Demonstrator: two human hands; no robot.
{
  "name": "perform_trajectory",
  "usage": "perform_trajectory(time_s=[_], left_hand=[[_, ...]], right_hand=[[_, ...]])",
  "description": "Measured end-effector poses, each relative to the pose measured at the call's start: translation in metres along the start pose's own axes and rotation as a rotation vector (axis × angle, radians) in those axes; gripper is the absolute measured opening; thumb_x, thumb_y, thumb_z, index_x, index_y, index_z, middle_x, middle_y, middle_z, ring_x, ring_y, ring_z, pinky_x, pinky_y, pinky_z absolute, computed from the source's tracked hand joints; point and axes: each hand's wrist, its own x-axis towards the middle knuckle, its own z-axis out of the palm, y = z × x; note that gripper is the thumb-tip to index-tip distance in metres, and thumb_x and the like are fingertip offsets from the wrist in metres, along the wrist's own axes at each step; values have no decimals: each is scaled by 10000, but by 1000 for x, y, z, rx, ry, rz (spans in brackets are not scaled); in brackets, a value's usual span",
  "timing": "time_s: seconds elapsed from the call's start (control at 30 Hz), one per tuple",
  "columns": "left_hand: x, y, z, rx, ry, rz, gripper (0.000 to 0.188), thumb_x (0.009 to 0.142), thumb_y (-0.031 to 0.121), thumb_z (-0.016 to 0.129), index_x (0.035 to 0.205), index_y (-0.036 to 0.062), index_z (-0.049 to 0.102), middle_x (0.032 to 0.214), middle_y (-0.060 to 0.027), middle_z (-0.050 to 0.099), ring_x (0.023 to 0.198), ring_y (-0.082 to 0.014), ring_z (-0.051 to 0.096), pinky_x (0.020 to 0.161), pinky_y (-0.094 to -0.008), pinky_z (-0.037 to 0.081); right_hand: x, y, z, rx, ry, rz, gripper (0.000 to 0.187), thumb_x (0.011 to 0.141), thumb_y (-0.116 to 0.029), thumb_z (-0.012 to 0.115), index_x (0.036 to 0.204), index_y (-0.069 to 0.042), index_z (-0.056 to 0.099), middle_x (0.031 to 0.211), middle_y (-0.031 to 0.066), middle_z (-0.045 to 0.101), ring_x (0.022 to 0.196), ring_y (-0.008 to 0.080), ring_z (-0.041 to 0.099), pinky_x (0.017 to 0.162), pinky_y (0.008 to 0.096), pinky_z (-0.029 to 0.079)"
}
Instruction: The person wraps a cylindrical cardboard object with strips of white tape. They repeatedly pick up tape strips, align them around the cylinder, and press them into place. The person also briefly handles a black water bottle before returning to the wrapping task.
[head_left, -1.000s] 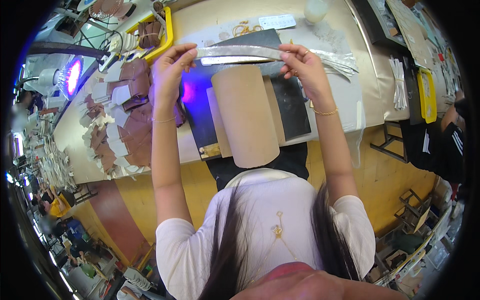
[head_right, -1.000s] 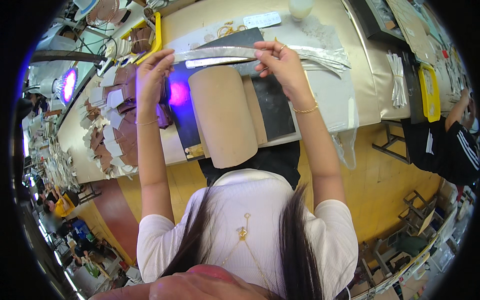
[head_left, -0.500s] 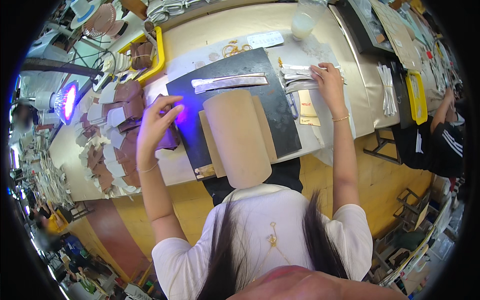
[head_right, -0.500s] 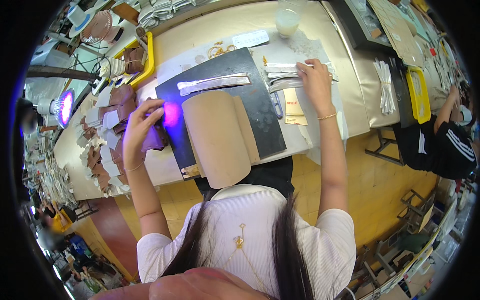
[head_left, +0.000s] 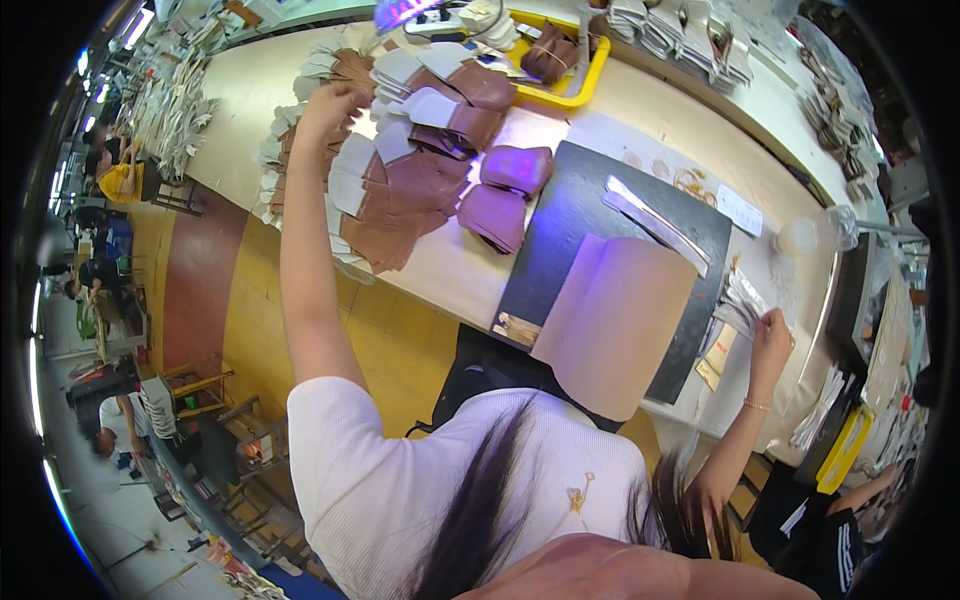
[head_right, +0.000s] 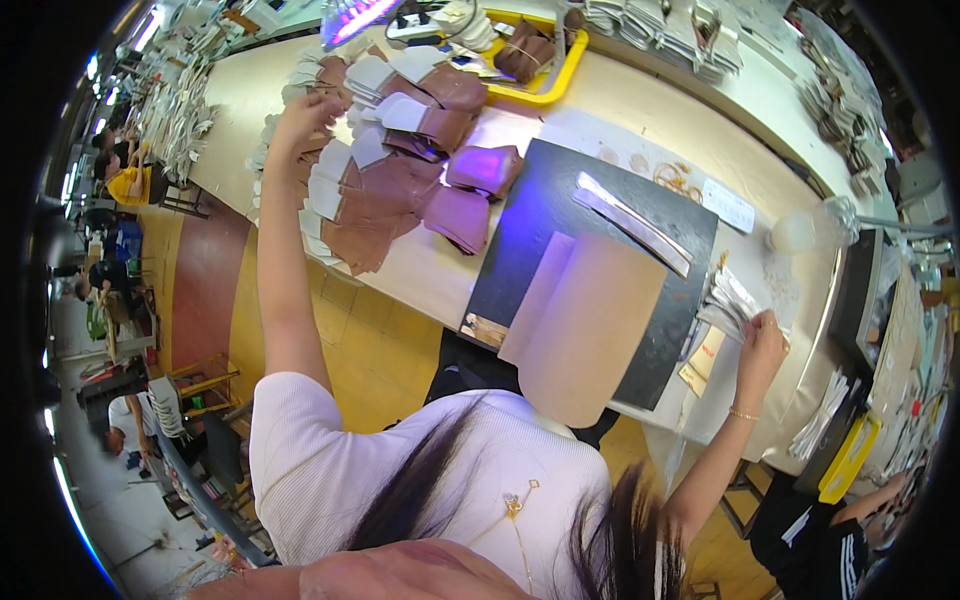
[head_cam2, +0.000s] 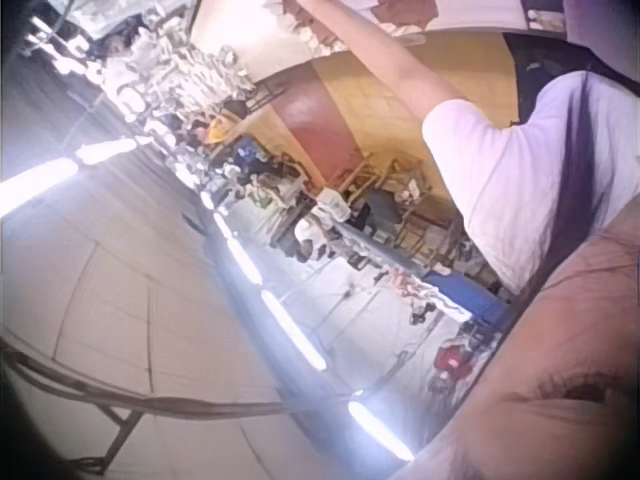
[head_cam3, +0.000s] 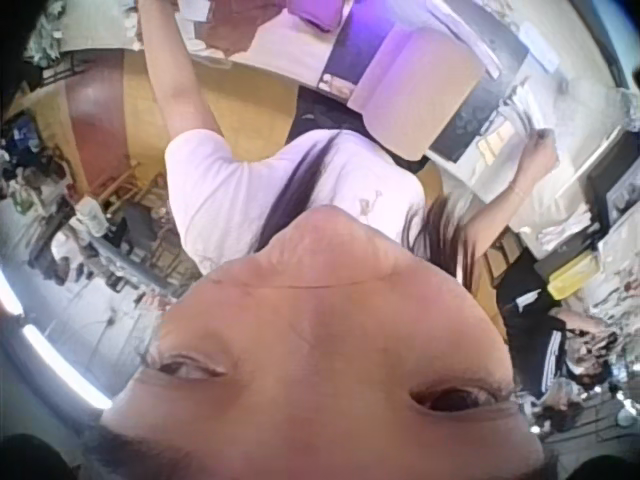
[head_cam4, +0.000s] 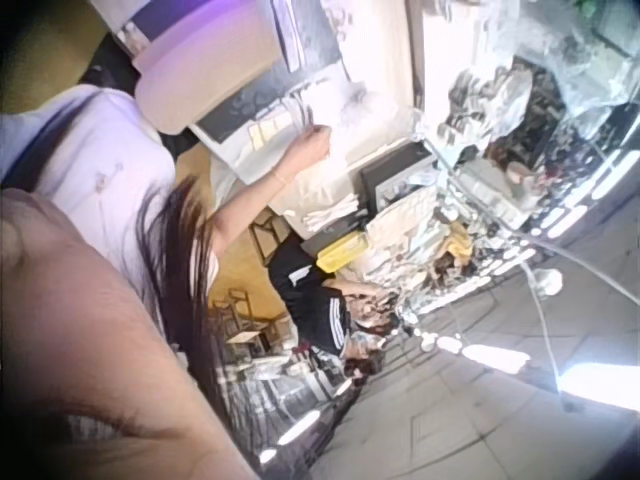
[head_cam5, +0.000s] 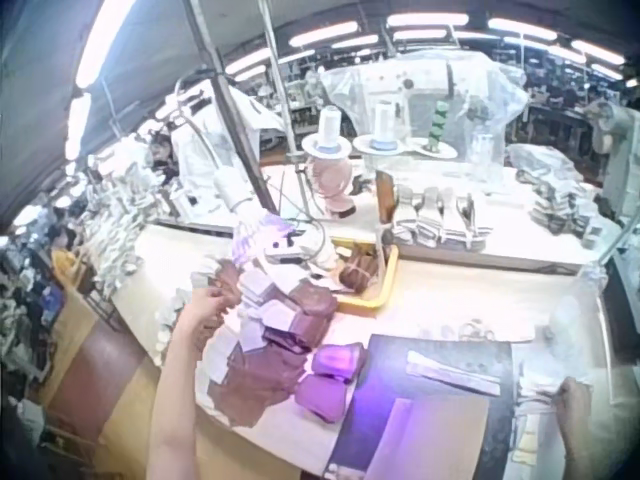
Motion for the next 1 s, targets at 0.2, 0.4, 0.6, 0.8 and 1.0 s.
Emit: perform_trajectory(time_s=[0.2,0.4,0.6,0.8,1.0], left_hand=[[114,-54,-30,328,462,46,291,789,292,665,811,5,711,801,-163,687,707,-295,664,679,-363,523],[162,-47,11,631,537,-39,388,777,369,677,870,-7,702,968,-232,656,944,-388,621,803,-415,506],[176,-54,16,248,455,-256,384,721,319,713,910,-15,685,973,-216,667,896,-316,656,771,-422,524],[143,-55,-12,-877,237,-63,106,826,120,626,833,14,615,716,-51,583,545,-125,492,473,-240,416],[68,-6,-58,-930,242,184,170,888,163,607,992,48,537,761,-68,556,603,-139,501,518,-240,389]], right_hand=[[-4,-12,-11,72,-66,158,123,864,-47,571,893,-46,452,749,161,602,709,348,607,625,409,452],[-18,-28,-24,150,39,238,92,902,-45,538,922,-30,449,770,156,595,717,313,621,630,364,460],[-31,-34,-34,190,89,307,75,912,-27,521,920,-15,447,760,120,569,709,211,623,645,303,463],[-27,-40,-39,322,134,382,69,913,-50,539,905,-11,482,740,101,581,683,174,606,651,285,465],[-19,-47,-42,522,244,353,86,899,-51,570,909,-5,498,755,64,574,704,131,589,661,264,460]])
